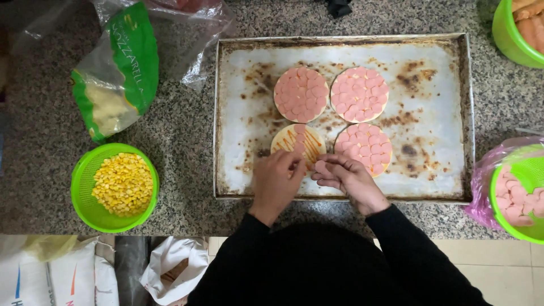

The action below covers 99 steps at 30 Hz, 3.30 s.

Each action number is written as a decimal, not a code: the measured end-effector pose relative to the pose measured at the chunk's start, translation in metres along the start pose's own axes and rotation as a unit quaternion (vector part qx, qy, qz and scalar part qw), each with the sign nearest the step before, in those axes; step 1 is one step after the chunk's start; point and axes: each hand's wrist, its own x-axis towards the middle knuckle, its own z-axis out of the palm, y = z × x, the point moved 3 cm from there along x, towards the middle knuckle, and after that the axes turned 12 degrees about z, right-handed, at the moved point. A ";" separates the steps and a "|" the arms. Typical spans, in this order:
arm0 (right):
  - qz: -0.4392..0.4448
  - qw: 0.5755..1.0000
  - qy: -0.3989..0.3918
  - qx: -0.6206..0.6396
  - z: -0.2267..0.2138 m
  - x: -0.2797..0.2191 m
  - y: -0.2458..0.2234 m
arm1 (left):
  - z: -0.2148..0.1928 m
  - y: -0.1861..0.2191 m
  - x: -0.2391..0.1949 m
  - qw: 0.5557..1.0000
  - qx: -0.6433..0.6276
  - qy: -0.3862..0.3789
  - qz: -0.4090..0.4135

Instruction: The person places slices of processed meat onto four round buns arranged on a baking tray. The person then moves to a stove and uses chopsticks to flip dough rings frying in a pan of oil. The person returns to the tray and continues placing meat slices on the buns.

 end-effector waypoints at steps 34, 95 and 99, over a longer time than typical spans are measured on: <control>-0.067 0.997 0.005 -0.045 0.012 0.031 -0.025 | 0.016 -0.078 0.054 0.999 0.004 -0.030 0.012; 0.030 0.997 0.032 0.059 0.022 0.024 -0.028 | -0.017 -0.082 0.019 0.989 -0.017 0.075 -0.126; 0.023 0.998 0.032 0.048 0.019 0.028 -0.024 | -0.003 -0.081 0.028 0.994 -0.036 -0.008 -0.102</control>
